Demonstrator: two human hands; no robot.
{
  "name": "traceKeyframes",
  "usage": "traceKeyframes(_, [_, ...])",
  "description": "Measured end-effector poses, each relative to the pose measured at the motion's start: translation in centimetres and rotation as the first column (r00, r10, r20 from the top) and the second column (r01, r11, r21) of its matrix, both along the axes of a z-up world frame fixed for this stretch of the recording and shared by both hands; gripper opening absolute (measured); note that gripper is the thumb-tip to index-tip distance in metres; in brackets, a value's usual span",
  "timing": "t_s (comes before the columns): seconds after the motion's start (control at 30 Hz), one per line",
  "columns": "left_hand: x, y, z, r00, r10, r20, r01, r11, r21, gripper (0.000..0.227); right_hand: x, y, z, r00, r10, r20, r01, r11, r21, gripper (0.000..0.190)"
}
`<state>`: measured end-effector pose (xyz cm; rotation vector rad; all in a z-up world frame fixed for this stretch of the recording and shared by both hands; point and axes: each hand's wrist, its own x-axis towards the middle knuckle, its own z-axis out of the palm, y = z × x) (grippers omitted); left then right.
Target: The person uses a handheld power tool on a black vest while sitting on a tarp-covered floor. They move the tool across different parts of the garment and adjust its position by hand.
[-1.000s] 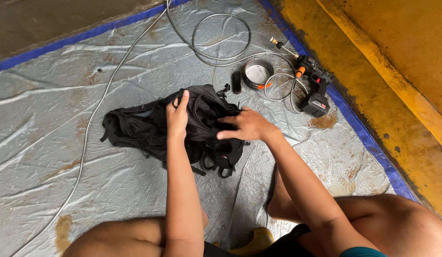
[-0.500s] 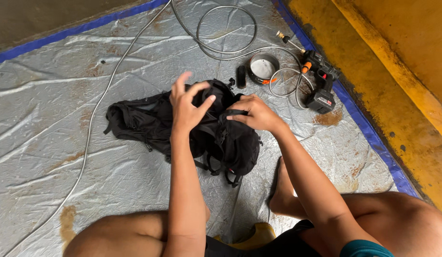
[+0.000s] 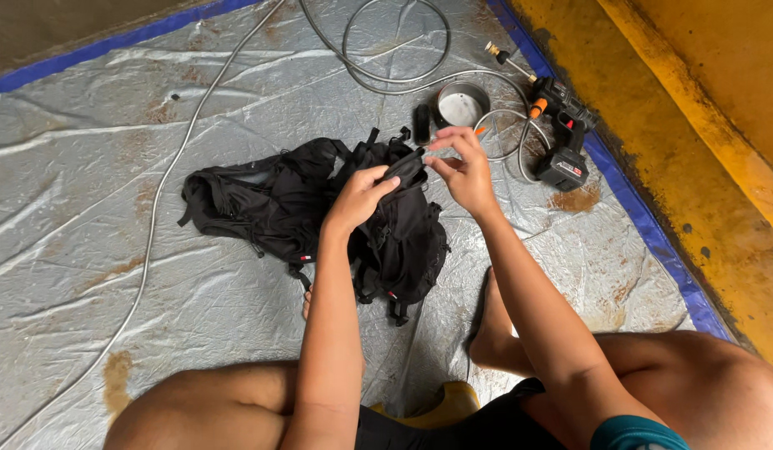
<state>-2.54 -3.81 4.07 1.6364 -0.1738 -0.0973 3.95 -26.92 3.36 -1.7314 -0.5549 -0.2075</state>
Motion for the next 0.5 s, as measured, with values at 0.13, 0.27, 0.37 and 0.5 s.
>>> traceKeyframes(0.13, [1.9,0.2,-4.2,0.998,0.063,-0.001,-0.063,0.998,-0.002,0.018,-0.9,0.5,-0.9,0.96,0.147,0.237,-0.135,0.989,-0.067,0.022])
traceKeyframes(0.27, [1.5,0.4,-4.5,0.992,0.12,-0.031,-0.113,0.978,0.178,0.017,-1.4,0.3,-3.7,0.933,0.282,0.222,-0.215,0.935,-0.284,0.024])
traceKeyframes(0.37, [1.9,1.0,-5.9,0.98,0.19,-0.056,-0.143,0.875,0.463,0.02,-1.8,0.5,-5.3,0.909,0.356,0.218,-0.265,0.896,-0.357,0.016])
traceKeyframes(0.5, [1.0,0.8,-6.6,0.885,0.459,0.075,-0.422,0.724,0.546,0.019,-3.5,0.4,-7.4,0.884,0.466,-0.03,-0.419,0.764,-0.491,0.03])
